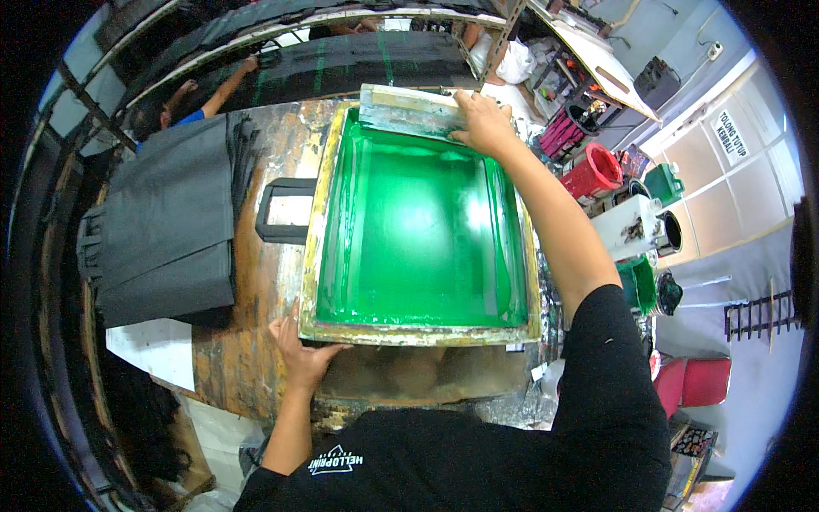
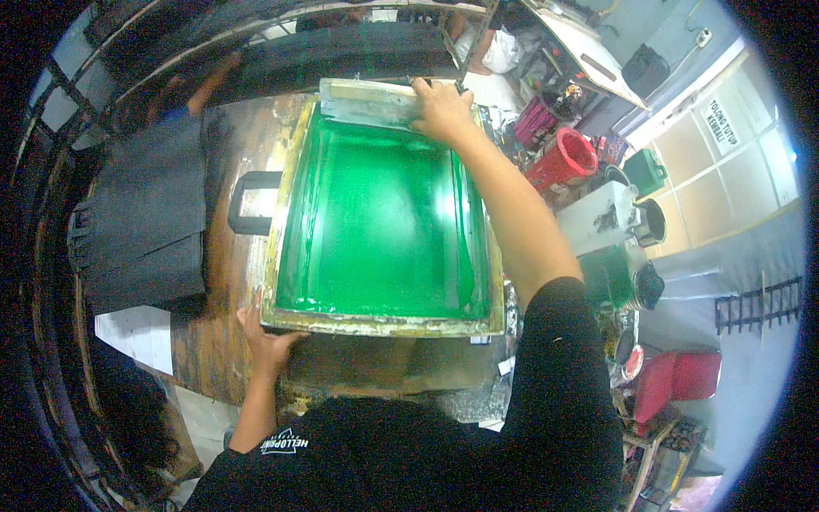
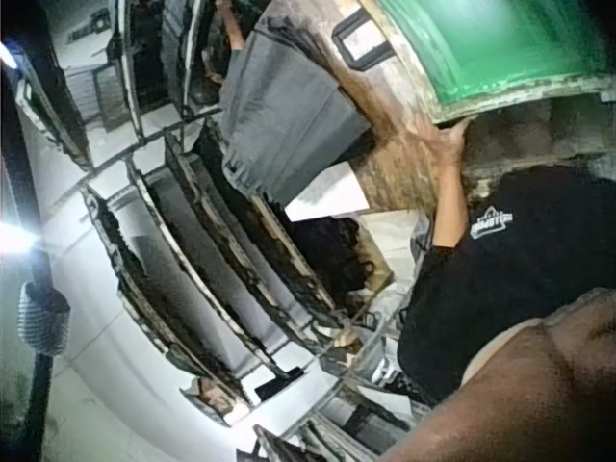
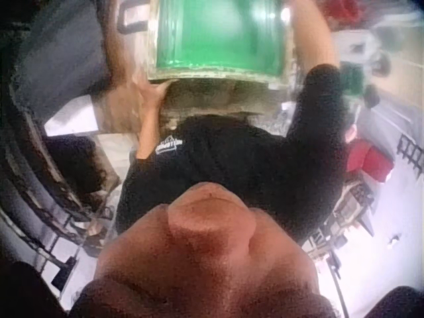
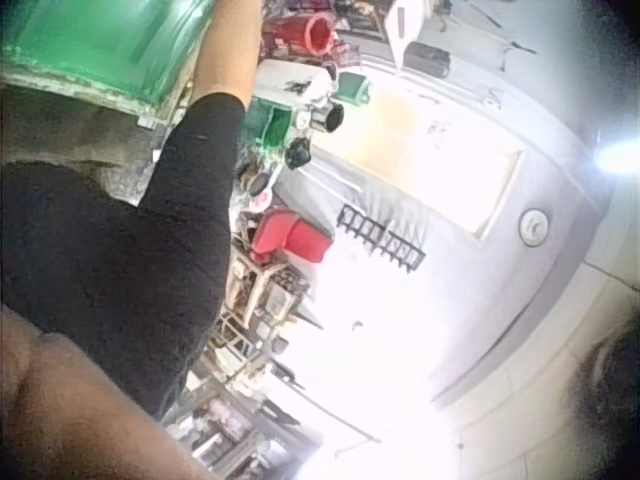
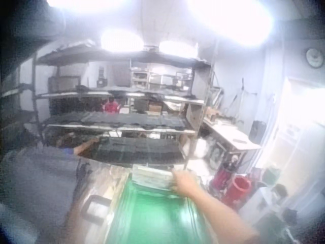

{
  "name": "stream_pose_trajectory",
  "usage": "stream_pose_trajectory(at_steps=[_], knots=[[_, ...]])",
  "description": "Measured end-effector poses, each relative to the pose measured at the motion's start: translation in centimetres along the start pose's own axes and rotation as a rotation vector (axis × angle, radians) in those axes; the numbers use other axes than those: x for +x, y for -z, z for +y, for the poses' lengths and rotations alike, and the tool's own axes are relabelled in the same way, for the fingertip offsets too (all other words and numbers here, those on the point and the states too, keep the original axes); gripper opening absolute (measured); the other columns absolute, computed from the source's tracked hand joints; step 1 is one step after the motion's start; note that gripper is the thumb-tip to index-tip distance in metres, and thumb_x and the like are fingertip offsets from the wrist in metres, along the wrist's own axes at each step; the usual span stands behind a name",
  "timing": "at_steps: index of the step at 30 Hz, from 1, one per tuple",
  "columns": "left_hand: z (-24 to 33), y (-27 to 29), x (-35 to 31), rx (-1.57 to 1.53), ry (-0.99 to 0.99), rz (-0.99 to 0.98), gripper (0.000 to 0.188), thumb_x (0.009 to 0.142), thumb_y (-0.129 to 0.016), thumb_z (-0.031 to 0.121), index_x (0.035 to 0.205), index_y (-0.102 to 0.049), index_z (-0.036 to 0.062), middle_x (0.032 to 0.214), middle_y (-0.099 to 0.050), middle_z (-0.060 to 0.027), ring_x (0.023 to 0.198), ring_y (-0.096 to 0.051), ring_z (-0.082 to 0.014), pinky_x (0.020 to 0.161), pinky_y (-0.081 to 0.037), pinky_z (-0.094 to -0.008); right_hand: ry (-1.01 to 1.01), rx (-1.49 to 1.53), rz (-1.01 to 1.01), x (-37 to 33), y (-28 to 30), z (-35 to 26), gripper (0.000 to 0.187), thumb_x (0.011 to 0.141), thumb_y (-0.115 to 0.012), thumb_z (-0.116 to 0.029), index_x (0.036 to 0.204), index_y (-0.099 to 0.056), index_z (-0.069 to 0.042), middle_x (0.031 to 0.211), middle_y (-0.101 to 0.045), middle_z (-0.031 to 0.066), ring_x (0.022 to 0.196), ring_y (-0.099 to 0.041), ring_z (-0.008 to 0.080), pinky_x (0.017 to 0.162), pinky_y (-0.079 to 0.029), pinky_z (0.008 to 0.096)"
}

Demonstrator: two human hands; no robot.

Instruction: The person performs screen printing on a black tote bag using a green ink-filled screen and a squeegee. They repeatedly pull the squeegee across the screen to transfer a green logo onto the bag, then lift the screen to reveal the print and move the bag aside.

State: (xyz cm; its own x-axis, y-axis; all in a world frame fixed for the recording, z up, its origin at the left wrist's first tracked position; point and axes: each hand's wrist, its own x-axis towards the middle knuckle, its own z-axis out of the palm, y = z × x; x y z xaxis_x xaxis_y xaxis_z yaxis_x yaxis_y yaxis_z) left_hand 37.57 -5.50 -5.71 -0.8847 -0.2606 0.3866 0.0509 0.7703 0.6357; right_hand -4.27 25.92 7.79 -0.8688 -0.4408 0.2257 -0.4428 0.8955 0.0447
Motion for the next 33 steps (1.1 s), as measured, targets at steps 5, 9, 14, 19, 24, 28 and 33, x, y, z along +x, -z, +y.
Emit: stream_pose_trajectory(at_steps=[5, 9, 14, 19, 24, 28, 33], knots=[[0.5, 0.3, 0.3, -0.021, 0.025, 0.001, 0.124, 0.052, -0.101, 0.054, 0.152, -0.055, -0.003, 0.123, -0.072, -0.0166, 0.108, -0.053, -0.0363, 0.101, -0.041, -0.0477, 0.064, 0.029, -0.016, -6.4, 5.3, -2.8, 0.074, 0.079, -0.09, -0.039, 0.137, -0.052, -0.014, 0.126, -0.068, 0.0147, 0.122, -0.065, 0.0399, 0.092, -0.047, 0.0651], [-0.5, -0.5, -0.2, -0.061, 0.02, 0.036, 0.124, 0.052, -0.102, 0.053, 0.152, -0.055, -0.0016, 0.124, -0.072, -0.0159, 0.109, -0.051, -0.0359, 0.101, -0.041, -0.0472, 0.084, 0.014, -0.14, -14.6, 9.1, -5.7, 0.072, 0.079, -0.089, -0.038, 0.135, -0.05, -0.014, 0.117, -0.066, 0.0142, 0.117, -0.063, 0.0397, 0.089, -0.047, 0.0582], [0.1, -0.4, 0.4, -0.035, -0.039, 0.044, 0.123, 0.052, -0.102, 0.051, 0.153, -0.055, -0.0009, 0.124, -0.071, -0.0156, 0.109, -0.05, -0.0346, 0.101, -0.042, -0.0463, 0.101, 0.105, -0.22, -24.5, 10.3, -8.1, 0.069, 0.08, -0.089, -0.034, 0.134, -0.052, -0.015, 0.112, -0.062, 0.0109, 0.112, -0.061, 0.0349, 0.087, -0.041, 0.0528], [-0.4, -0.6, -0.1, -0.023, -0.013, 0.046, 0.122, 0.051, -0.103, 0.048, 0.152, -0.055, -0.0012, 0.123, -0.072, -0.0145, 0.11, -0.051, -0.0341, 0.102, -0.041, -0.0458, 0.042, 0.055, -0.161, -29.9, 9.4, -10.5, 0.065, 0.075, -0.09, -0.027, 0.129, -0.057, -0.017, 0.111, -0.06, 0.0079, 0.11, -0.058, 0.0301, 0.09, -0.039, 0.0506], [-0.6, -0.5, -0.1, -0.085, -0.002, 0.025, 0.117, 0.053, -0.104, 0.042, 0.151, -0.056, -0.0021, 0.123, -0.071, -0.0161, 0.109, -0.053, -0.0349, 0.1, -0.042, -0.046, 0.08, 0.033, 0.024, -29.8, 7.6, -10.4, 0.05, 0.076, -0.083, -0.015, 0.12, -0.061, -0.019, 0.107, -0.059, 0.0064, 0.108, -0.058, 0.0286, 0.094, -0.039, 0.0525], [-0.9, -0.6, -0.3, -0.085, 0.009, 0.028, 0.117, 0.052, -0.104, 0.043, 0.149, -0.057, -0.0029, 0.119, -0.069, -0.0166, 0.107, -0.053, -0.0356, 0.098, -0.044, -0.0466, 0.073, 0.016, 0.132, -25.7, 4.6, -8.2, 0.041, 0.08, -0.074, -0.006, 0.117, -0.062, -0.02, 0.104, -0.059, 0.0055, 0.106, -0.058, 0.0284, 0.095, -0.039, 0.0524], [-1.0, -0.7, -0.3, -0.088, 0.025, 0.04, 0.119, 0.049, -0.104, 0.045, 0.147, -0.058, -0.0036, 0.113, -0.066, -0.0163, 0.106, -0.054, -0.0363, 0.097, -0.044, -0.0479, 0.079, -0.022, 0.21, -19.1, 1.6, -5.0, 0.04, 0.081, -0.074, -0.006, 0.117, -0.063, -0.019, 0.108, -0.06, 0.0063, 0.108, -0.058, 0.0288, 0.097, -0.041, 0.0535]])
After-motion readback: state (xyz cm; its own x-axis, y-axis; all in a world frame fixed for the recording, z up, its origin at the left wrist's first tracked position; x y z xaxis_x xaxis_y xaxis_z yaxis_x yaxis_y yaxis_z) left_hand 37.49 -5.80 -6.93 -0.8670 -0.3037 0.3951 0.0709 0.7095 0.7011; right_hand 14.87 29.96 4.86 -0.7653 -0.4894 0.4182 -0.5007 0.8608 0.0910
